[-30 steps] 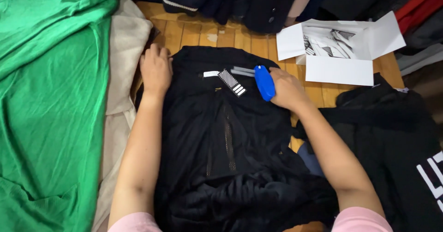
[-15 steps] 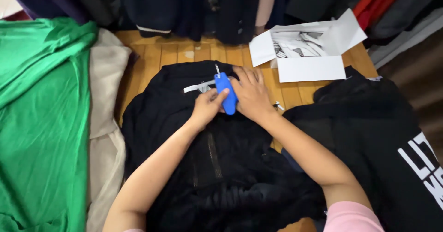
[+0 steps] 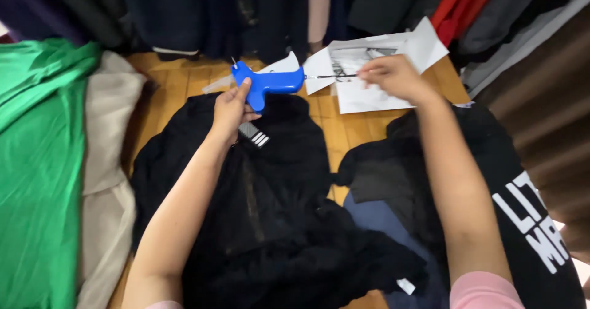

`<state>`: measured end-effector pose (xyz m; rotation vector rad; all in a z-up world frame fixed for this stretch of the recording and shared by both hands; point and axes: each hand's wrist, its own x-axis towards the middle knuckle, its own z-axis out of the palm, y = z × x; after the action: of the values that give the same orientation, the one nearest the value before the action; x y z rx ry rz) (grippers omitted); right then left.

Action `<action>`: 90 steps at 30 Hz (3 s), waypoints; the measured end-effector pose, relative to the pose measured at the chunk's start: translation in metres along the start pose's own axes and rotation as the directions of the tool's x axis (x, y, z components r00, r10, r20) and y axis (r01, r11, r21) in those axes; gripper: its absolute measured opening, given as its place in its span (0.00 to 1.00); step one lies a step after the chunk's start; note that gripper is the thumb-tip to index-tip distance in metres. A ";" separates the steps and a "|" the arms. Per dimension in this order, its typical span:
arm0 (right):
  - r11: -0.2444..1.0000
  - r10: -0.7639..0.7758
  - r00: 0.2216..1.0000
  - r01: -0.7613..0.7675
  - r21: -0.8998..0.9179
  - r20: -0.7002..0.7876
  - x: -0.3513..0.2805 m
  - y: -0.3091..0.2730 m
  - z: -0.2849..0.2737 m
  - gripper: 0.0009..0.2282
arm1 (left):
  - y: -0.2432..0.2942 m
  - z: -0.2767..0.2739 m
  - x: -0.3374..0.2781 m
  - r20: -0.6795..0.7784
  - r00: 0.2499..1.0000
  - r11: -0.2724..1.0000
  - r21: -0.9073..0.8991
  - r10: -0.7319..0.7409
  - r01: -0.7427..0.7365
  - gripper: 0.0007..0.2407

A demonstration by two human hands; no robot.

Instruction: The person folds a green long-sleeved shirt and a black long-sleeved shirt on a wooden table. They smooth the fabric, fold the sleeves, and fold the shirts in half. A blue glue gun is used to attach a tag to the black shirt.

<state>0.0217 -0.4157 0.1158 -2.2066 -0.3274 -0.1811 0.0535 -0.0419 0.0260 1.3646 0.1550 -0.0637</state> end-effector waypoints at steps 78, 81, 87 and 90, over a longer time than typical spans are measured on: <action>0.905 0.357 0.894 -0.259 -0.337 0.271 0.008 0.000 0.158 0.08 | -0.036 -0.257 0.008 0.062 0.873 0.040 0.995 0.484 -0.093 0.15; 0.908 0.293 0.941 -0.219 -0.356 0.169 0.022 0.039 0.164 0.05 | -0.030 -0.252 0.003 0.086 0.849 -0.048 0.996 0.522 -0.071 0.13; 0.887 0.319 0.946 -0.319 -0.334 -0.057 0.022 0.045 0.155 0.09 | -0.024 -0.245 -0.005 0.063 0.830 0.012 0.996 0.554 -0.083 0.13; 0.863 0.323 0.946 -0.308 -0.401 -0.032 0.017 0.031 0.165 0.15 | -0.026 -0.245 -0.002 0.032 0.852 0.065 0.995 0.523 -0.077 0.15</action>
<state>0.0500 -0.2998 -0.0043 -2.6366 0.0685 -0.0266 0.0297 0.1919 -0.0474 2.8125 0.0894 0.5920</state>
